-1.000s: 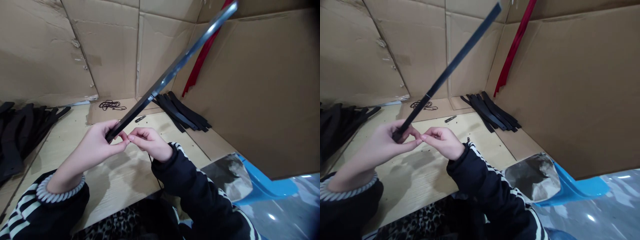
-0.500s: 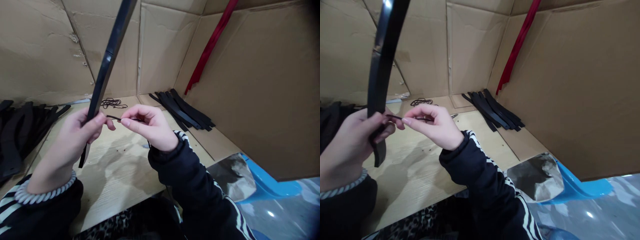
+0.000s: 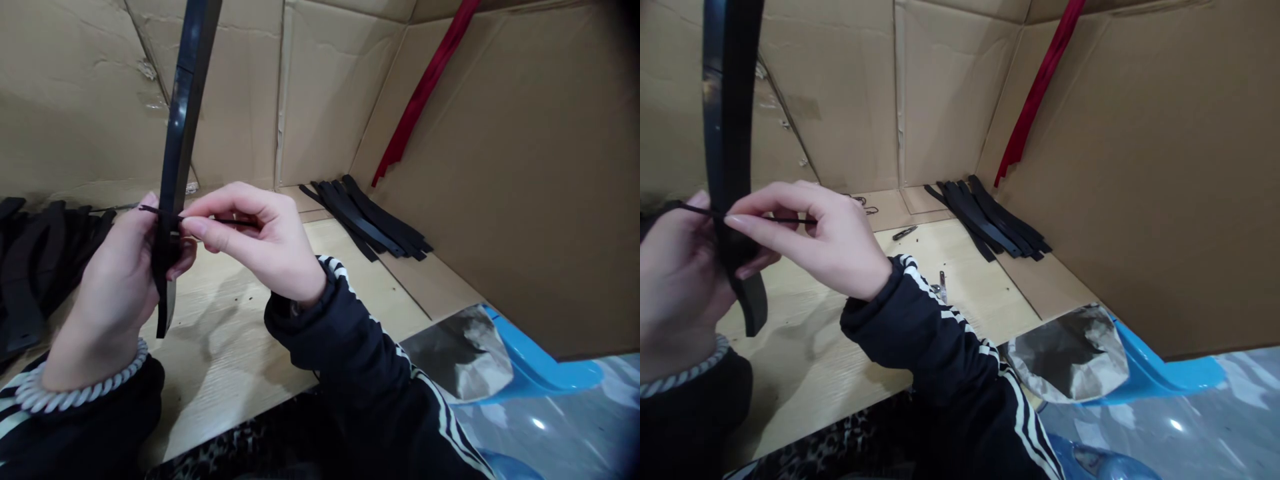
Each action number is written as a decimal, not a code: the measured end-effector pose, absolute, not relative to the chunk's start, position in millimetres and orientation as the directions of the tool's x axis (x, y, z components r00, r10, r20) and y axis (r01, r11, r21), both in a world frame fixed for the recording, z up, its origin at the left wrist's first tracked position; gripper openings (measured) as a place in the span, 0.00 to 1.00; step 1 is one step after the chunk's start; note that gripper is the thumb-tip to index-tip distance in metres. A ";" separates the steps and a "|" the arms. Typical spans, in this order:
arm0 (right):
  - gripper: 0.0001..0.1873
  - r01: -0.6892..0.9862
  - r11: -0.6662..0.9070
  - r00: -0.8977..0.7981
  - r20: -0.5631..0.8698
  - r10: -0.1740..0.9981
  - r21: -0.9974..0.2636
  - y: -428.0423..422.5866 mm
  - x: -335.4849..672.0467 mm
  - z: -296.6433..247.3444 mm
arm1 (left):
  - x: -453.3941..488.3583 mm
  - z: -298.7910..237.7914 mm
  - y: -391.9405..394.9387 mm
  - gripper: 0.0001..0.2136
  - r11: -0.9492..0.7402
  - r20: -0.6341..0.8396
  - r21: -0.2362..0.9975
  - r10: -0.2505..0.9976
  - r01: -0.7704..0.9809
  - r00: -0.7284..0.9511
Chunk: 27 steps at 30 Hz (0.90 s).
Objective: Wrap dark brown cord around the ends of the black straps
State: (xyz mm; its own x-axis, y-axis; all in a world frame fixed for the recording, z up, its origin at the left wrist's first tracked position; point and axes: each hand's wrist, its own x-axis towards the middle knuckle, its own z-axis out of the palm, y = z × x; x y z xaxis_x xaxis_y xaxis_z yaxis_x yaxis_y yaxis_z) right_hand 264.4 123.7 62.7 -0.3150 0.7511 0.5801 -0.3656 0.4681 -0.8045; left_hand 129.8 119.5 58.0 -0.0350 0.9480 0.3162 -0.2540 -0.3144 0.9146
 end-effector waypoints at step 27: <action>0.08 0.396 0.820 -0.255 0.808 0.531 -0.414 136.9 254.8 63.3 | 119.7 40.1 128.3 0.13 -0.507 0.540 0.827 0.837 -0.244 0.091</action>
